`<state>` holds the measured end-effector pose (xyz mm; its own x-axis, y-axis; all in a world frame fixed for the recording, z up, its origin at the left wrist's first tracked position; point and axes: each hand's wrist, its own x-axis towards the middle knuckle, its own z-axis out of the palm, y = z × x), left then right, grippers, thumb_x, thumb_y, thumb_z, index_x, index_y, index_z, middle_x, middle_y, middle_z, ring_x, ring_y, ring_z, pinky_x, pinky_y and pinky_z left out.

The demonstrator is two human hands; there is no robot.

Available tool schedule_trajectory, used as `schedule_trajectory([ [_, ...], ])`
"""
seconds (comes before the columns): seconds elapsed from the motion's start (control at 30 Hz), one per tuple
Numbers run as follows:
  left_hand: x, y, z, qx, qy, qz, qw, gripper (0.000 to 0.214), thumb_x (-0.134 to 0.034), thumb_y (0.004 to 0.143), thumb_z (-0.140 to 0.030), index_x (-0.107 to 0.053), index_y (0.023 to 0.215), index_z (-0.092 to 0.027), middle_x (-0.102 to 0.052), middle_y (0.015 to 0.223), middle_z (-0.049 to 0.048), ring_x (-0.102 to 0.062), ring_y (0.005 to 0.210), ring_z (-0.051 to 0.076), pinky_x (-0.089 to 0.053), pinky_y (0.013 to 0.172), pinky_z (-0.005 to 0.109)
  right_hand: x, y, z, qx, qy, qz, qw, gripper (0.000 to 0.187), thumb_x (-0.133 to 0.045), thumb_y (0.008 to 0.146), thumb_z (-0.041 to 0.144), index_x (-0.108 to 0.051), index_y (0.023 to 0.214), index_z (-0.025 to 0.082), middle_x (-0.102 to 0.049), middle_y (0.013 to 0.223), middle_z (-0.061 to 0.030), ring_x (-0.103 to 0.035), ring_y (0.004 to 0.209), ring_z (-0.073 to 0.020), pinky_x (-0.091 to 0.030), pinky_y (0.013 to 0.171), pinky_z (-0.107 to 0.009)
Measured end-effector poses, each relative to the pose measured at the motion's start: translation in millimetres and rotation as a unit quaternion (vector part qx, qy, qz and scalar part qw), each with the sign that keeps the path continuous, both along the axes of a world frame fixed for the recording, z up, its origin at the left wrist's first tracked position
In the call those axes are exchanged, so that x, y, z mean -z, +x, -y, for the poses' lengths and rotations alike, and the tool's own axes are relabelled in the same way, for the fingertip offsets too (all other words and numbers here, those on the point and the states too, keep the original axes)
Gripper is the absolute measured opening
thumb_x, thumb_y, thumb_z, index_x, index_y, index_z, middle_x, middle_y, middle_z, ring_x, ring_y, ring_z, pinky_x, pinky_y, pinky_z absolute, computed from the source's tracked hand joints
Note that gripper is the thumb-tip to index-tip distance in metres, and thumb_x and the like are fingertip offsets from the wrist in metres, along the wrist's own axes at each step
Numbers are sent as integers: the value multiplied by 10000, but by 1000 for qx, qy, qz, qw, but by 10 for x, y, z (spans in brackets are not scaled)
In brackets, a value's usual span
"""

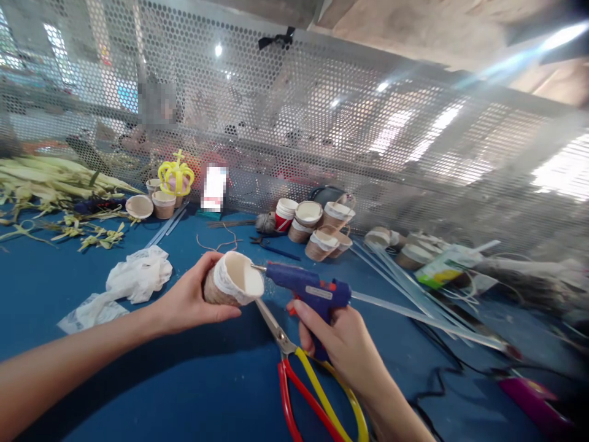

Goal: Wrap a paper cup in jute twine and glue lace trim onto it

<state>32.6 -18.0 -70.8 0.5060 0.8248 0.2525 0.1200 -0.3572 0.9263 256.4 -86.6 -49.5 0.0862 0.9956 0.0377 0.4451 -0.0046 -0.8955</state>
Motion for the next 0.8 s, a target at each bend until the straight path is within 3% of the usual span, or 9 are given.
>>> schedule_trajectory([
  [0.2,25,8,-56,5,12,-27,1000,552,-709,615,-310,-395,1050,-179,-555,996,53,-566,911,223,-478,808,365,-49,6,28,28,-22,75,997,356,-591,740,444,-533,508,181,-554,398,-7,-505,361,-117,-412,414,-236],
  [0.37,3,-10,-55,39,4,-23,999,585,-708,607,-299,-385,1081,-181,-551,1037,63,-547,953,229,-454,844,378,-128,27,47,-3,-10,49,999,405,-600,736,437,-520,434,178,-532,379,-11,-479,357,-105,-388,406,-230],
  [0.5,-37,-31,-35,81,-2,-27,996,589,-722,590,-272,-407,1079,-181,-544,1063,67,-532,995,238,-431,874,375,-143,63,15,-17,-7,14,1000,328,-613,722,440,-597,559,156,-526,373,8,-457,349,-101,-361,378,-224],
  [0.8,-41,-62,-74,132,-25,-20,991,576,-726,590,-248,-409,1066,-181,-551,989,48,-552,909,211,-476,786,335,-224,120,38,-34,-42,56,997,338,-622,711,437,-572,523,161,-530,365,10,-467,352,-101,-414,427,-233],
])
